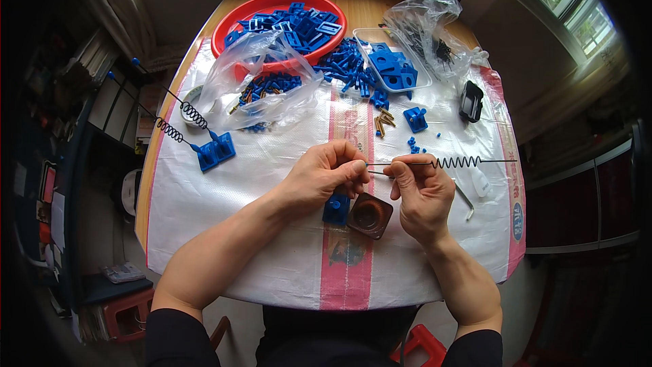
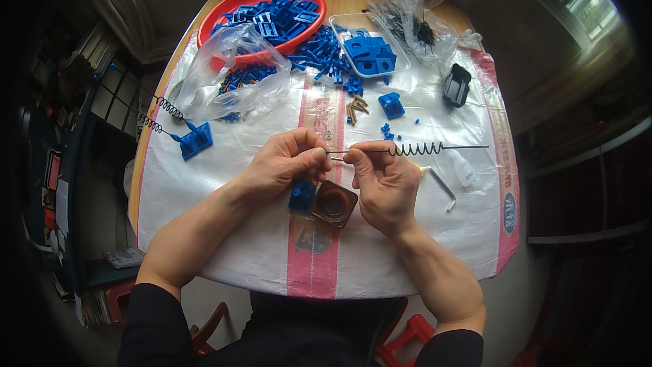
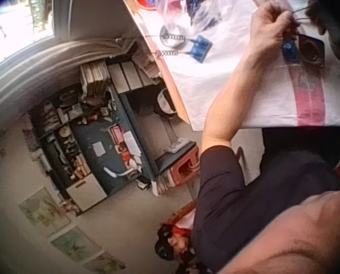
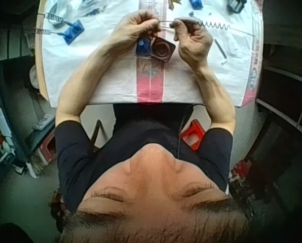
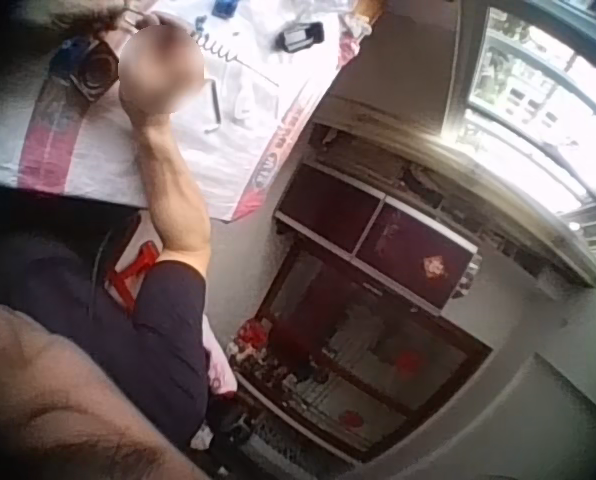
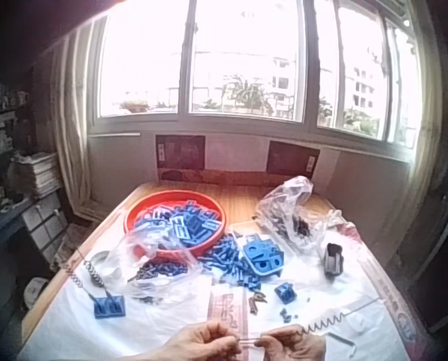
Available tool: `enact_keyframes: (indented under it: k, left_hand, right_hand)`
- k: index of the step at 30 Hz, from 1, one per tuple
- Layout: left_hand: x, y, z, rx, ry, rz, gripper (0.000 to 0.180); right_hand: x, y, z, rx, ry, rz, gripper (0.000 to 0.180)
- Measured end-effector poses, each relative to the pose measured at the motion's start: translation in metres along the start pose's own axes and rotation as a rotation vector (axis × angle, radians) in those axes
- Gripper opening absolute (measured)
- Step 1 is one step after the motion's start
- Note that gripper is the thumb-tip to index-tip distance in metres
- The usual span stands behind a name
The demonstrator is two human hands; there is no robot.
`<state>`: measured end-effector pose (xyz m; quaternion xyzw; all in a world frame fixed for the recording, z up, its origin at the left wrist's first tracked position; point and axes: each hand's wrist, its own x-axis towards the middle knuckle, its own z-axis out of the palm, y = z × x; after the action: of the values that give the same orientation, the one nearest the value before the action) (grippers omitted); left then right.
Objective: Assembling blue plastic fixture components using a screwdriver and small screws.
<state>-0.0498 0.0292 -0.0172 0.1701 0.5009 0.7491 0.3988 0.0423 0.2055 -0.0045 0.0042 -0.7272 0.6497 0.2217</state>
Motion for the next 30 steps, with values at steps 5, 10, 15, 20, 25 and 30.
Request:
enact_keyframes:
  k: [5,10,15,20,25,30]
  left_hand:
    - [0.0021,-0.003,-0.0019,-0.027,0.016,0.017,0.016]
    - [-0.0001,0.0002,0.003,-0.033,0.067,0.042,0.015]
    - [0.0008,-0.0015,0.0018,0.024,0.058,0.043,0.015]
    - [0.0003,-0.0003,0.0044,0.044,0.061,0.047,0.013]
    - [0.0008,-0.0012,0.0044,0.062,0.047,0.071,0.013]
    - [0.0003,-0.001,0.0051,0.079,0.053,0.071,0.013]
  right_hand:
    - [0.0001,0.002,-0.0002,0.004,-0.005,0.014,0.012]
    - [0.0,0.0029,-0.0013,0.033,0.002,0.043,0.013]
    - [-0.0015,0.0024,0.0009,0.039,0.005,0.029,0.013]
    - [-0.0007,-0.0003,0.0012,0.045,-0.001,0.037,0.012]
    - [-0.0004,-0.002,0.0021,0.024,0.008,0.046,0.01]
    - [-0.0003,-0.0033,0.0024,0.047,0.016,0.067,0.01]
